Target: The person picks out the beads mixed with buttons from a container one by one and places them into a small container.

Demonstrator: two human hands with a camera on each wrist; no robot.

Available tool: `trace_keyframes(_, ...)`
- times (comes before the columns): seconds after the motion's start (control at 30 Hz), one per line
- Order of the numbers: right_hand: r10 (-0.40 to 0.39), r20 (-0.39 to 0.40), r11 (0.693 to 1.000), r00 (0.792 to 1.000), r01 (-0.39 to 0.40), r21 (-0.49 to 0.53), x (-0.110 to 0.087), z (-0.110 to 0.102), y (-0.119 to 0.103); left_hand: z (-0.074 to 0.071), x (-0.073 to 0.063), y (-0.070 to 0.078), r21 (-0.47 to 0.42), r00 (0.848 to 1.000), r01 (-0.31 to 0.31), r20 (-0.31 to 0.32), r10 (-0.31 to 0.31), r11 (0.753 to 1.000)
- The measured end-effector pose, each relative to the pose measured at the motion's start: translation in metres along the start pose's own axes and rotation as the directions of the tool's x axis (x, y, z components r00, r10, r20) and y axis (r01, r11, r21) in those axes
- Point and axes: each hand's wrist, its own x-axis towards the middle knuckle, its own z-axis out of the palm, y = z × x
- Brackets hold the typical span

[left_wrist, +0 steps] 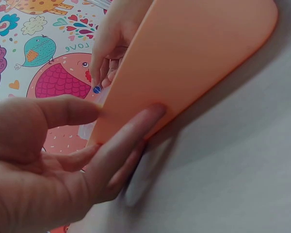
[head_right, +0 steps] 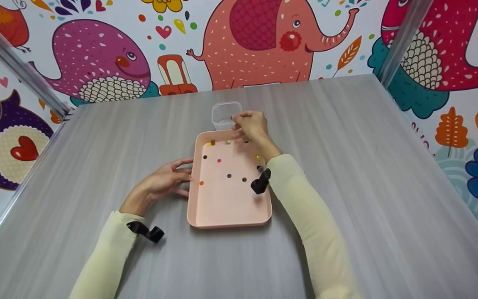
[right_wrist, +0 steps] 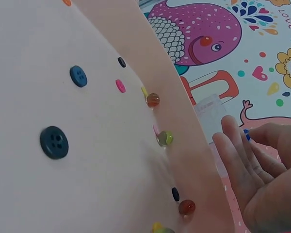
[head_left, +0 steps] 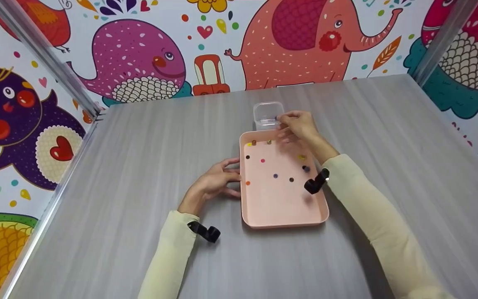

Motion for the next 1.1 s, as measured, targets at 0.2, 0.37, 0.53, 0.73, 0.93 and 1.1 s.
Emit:
trace_keyframes(0.2, 0.004, -0.002, 1.000, 1.000, -0.004, 0.005, 0.0022, -0.0023, -0.0019, -0.0003, 0.0006, 0.0002, 0.006, 1.000, 0.007, 0.002, -0.007, 1.000)
trace_keyframes(0.37, -0.010, -0.003, 1.000, 1.000, 0.010, 0.011, 0.0033, -0.0038, -0.0006, 0.0002, 0.0001, 0.0004, 0.008, 1.000, 0.010, 0.001, -0.010, 1.000)
trace_keyframes(0.53, -0.029, -0.009, 1.000, 1.000, 0.029, -0.006, 0.0019, -0.0028, 0.0004, 0.0006, -0.0006, 0.0001, -0.003, 1.000, 0.001, 0.008, -0.001, 1.000)
trace_keyframes(0.73, -0.048, -0.015, 0.999, 0.999, 0.048, -0.014, -0.0001, -0.0016, 0.0016, 0.0006, -0.0014, 0.0004, -0.005, 1.000, 0.005, 0.001, -0.005, 1.000)
trace_keyframes(0.93, -0.048, -0.028, 0.999, 0.998, 0.048, -0.008, 0.0001, -0.0009, 0.0026, 0.0014, -0.0007, 0.0008, -0.016, 1.000, 0.002, 0.005, -0.001, 1.000)
trace_keyframes(1.1, -0.047, -0.035, 0.999, 0.998, 0.047, -0.008, 0.0009, 0.0003, 0.0023, 0.0015, -0.0007, 0.0012, -0.017, 1.000, -0.002, 0.002, 0.002, 1.000)
